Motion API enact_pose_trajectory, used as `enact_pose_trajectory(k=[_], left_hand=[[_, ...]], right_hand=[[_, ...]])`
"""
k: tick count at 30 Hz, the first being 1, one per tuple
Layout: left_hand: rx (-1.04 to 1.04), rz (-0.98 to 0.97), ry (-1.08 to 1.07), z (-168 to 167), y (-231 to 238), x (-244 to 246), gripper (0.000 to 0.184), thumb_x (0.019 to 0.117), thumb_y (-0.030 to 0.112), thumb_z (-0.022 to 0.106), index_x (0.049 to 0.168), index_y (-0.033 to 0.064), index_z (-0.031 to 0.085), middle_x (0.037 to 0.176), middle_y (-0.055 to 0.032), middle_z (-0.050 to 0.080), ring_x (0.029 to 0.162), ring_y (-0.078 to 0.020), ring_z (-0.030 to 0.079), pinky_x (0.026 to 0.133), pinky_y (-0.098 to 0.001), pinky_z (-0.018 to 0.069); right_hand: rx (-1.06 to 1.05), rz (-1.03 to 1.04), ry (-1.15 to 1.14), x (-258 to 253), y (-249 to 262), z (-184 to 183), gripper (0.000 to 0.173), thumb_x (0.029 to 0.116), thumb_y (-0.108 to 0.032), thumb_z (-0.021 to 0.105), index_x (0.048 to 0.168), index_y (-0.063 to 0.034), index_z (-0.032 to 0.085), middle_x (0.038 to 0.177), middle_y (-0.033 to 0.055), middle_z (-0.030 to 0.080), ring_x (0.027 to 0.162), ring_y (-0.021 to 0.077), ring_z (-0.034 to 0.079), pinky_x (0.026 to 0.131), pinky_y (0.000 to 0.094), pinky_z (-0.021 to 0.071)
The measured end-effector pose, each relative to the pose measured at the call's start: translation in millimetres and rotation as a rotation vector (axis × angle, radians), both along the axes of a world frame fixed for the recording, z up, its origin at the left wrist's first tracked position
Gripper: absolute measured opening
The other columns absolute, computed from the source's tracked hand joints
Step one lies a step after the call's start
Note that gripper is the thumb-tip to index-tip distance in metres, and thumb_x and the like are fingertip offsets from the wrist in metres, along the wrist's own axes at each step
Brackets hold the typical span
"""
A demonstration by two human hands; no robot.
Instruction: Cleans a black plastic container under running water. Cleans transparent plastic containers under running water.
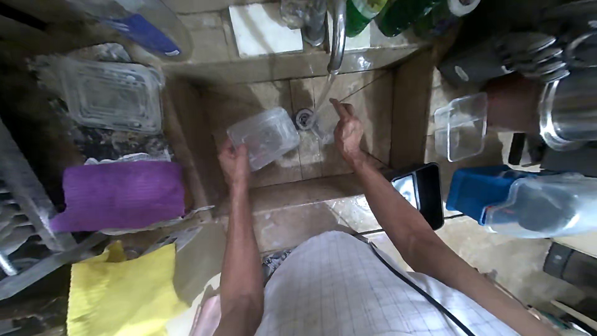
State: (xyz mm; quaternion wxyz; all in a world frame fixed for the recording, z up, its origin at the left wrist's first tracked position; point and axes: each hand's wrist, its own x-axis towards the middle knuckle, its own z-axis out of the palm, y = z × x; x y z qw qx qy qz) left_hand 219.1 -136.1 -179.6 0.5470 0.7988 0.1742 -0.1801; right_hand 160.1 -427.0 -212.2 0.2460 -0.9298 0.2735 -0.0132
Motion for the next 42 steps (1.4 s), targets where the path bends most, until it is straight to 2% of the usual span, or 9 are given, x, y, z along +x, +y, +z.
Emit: enact_pose_trajectory(k=[5, 9, 12, 17, 22, 29, 34, 38, 42], left_hand=[[0.157, -0.100, -0.056, 21, 8, 6, 0.037, 0.0958, 0.016, 0.064, 0.130, 0.0033, 0.063, 0.114, -0.0129, 0.071, 0.096, -0.0149, 0.070, 0.087, -0.0372, 0.0587], [0.170, -0.087, -0.073, 33, 13, 4, 0.036, 0.0939, 0.017, 0.064, 0.127, 0.0041, 0.065, 0.105, -0.0098, 0.072, 0.088, -0.0124, 0.070, 0.080, -0.0364, 0.0603], [0.089, -0.081, -0.060, 38, 12, -2, 0.030, 0.0947, 0.016, 0.063, 0.122, 0.0034, 0.066, 0.098, -0.0061, 0.072, 0.082, -0.0103, 0.070, 0.075, -0.0344, 0.0612], [-0.018, -0.099, 0.023, 31, 9, -18, 0.033, 0.0981, 0.016, 0.062, 0.129, 0.0038, 0.061, 0.107, -0.0116, 0.071, 0.089, -0.0170, 0.070, 0.080, -0.0396, 0.0611], [0.129, -0.175, 0.083, 9, -2, -7, 0.032, 0.0985, 0.028, 0.063, 0.122, 0.0060, 0.068, 0.106, -0.0117, 0.072, 0.094, -0.0188, 0.070, 0.087, -0.0448, 0.0580], [0.031, -0.253, 0.232, 6, -33, 9, 0.043, 0.1050, 0.028, 0.051, 0.142, 0.0057, 0.055, 0.126, -0.0174, 0.066, 0.112, -0.0236, 0.066, 0.098, -0.0475, 0.0537], [-0.028, -0.218, 0.237, -23, -40, 11, 0.057, 0.1054, 0.030, 0.051, 0.158, 0.0117, 0.036, 0.143, -0.0183, 0.057, 0.126, -0.0265, 0.060, 0.105, -0.0487, 0.0503], [0.018, -0.312, 0.200, -28, -78, 19, 0.059, 0.1079, 0.033, 0.049, 0.158, 0.0060, 0.035, 0.147, -0.0237, 0.052, 0.134, -0.0328, 0.054, 0.113, -0.0515, 0.0432], [-0.112, -0.371, 0.175, -56, -129, 23, 0.067, 0.1063, 0.049, 0.048, 0.159, 0.0103, 0.036, 0.155, -0.0180, 0.047, 0.142, -0.0276, 0.047, 0.119, -0.0500, 0.0384]], right_hand=[[-0.026, 0.003, 0.060, -2, -5, 7, 0.061, 0.0901, 0.004, 0.052, 0.138, -0.0316, 0.065, 0.136, 0.0107, 0.063, 0.112, 0.0368, 0.065, 0.080, 0.0561, 0.0558], [0.087, 0.030, 0.116, -10, 12, 13, 0.056, 0.0928, 0.002, 0.053, 0.138, -0.0284, 0.065, 0.132, 0.0113, 0.066, 0.111, 0.0355, 0.067, 0.082, 0.0557, 0.0572], [0.579, -0.075, 0.008, -12, 36, 2, 0.049, 0.1001, 0.001, 0.048, 0.147, -0.0132, 0.055, 0.132, 0.0120, 0.066, 0.110, 0.0255, 0.069, 0.089, 0.0442, 0.0597], [1.223, -0.322, -0.059, -4, 70, -1, 0.042, 0.1115, -0.027, 0.039, 0.152, -0.0168, 0.046, 0.131, 0.0081, 0.067, 0.103, 0.0237, 0.070, 0.078, 0.0415, 0.0605], [1.250, -0.279, -0.197, -8, 75, -8, 0.046, 0.1127, -0.032, 0.033, 0.148, -0.0098, 0.051, 0.142, 0.0085, 0.059, 0.126, 0.0171, 0.059, 0.105, 0.0412, 0.0522], [1.317, -0.457, -0.139, -8, 59, -3, 0.069, 0.1079, -0.060, 0.024, 0.145, -0.0099, 0.053, 0.129, 0.0122, 0.067, 0.116, 0.0217, 0.066, 0.099, 0.0461, 0.0562], [1.271, -0.366, -0.038, -1, 47, -6, 0.061, 0.1081, -0.053, 0.038, 0.150, -0.0101, 0.048, 0.142, 0.0121, 0.059, 0.127, 0.0218, 0.060, 0.104, 0.0461, 0.0525], [1.222, -0.446, -0.075, 9, 14, -8, 0.055, 0.1087, -0.049, 0.039, 0.143, -0.0092, 0.054, 0.128, 0.0114, 0.066, 0.113, 0.0215, 0.066, 0.095, 0.0448, 0.0575], [1.163, -0.496, -0.077, 11, -39, -5, 0.056, 0.1086, -0.052, 0.037, 0.146, -0.0135, 0.053, 0.134, 0.0081, 0.064, 0.121, 0.0192, 0.063, 0.100, 0.0445, 0.0551]])
